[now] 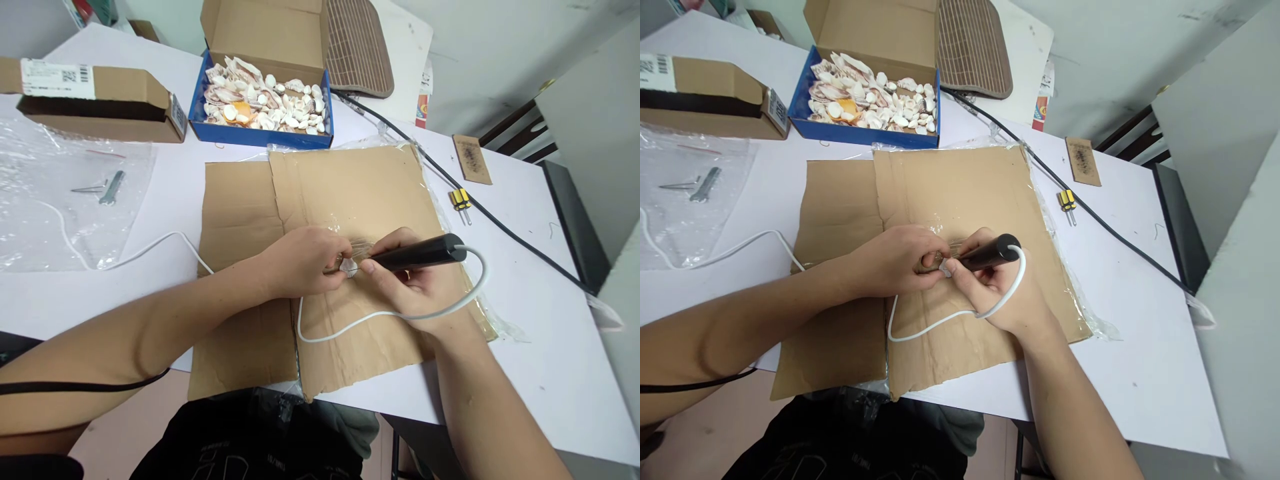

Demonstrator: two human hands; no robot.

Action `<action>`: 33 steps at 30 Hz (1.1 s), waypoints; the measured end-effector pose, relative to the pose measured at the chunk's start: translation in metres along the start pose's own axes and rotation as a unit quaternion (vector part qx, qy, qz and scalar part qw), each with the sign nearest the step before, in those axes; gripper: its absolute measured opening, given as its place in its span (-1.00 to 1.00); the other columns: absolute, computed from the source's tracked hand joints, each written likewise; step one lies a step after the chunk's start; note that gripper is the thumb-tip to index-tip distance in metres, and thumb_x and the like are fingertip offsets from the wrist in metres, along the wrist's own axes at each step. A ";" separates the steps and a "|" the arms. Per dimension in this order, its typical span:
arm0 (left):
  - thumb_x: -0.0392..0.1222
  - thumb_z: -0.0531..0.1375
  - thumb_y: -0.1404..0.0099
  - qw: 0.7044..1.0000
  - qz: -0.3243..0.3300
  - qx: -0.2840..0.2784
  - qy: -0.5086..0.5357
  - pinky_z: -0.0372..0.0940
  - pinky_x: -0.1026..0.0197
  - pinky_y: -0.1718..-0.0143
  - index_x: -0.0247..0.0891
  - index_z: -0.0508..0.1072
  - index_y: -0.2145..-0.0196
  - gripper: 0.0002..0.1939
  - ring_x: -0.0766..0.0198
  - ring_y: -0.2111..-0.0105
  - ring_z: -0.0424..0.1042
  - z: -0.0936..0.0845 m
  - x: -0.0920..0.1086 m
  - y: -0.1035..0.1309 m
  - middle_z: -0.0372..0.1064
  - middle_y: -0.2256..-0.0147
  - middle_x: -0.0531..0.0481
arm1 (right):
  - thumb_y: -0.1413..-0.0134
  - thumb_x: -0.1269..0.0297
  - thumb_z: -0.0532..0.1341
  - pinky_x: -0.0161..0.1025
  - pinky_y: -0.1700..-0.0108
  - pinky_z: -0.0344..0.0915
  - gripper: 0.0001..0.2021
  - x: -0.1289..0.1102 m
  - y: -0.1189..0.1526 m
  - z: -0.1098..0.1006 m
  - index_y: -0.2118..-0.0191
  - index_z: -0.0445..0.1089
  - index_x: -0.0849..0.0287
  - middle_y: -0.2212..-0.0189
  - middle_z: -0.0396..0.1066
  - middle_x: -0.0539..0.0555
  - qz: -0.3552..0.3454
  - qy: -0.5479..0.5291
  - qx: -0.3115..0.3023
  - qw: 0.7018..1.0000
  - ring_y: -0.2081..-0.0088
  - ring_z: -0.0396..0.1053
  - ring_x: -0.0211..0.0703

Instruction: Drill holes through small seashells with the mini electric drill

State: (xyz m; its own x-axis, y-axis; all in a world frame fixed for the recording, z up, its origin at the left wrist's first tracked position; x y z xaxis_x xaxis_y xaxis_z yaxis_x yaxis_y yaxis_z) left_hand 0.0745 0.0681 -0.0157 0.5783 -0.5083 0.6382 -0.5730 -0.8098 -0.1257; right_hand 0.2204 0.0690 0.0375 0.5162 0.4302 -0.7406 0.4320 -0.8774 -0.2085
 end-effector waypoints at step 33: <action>-0.32 0.30 -0.37 1.000 -0.009 0.000 -0.001 0.34 0.22 0.29 -0.27 0.56 0.12 -0.88 0.22 0.31 0.48 -0.008 0.008 0.006 0.49 0.33 0.04 | -0.17 0.46 0.37 -0.20 0.57 0.17 -0.85 0.037 0.036 -0.021 0.27 0.47 0.03 0.56 0.30 -0.11 0.014 -0.189 0.171 0.967 0.60 0.24 -0.23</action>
State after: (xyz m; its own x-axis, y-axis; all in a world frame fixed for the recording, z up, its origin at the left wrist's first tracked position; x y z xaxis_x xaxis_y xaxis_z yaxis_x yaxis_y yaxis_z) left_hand 0.0711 0.0618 -0.0049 0.5898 -0.4945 0.6385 -0.5632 -0.8185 -0.1137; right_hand 0.2708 0.0580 0.0159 0.1896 0.3537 -0.9159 0.1179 -0.9343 -0.3364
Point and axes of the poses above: each hand's wrist, its own y-axis away from the middle knuckle, its own z-axis out of the palm, x = y × z, the point moved 7 cm from there along -y, towards the middle knuckle
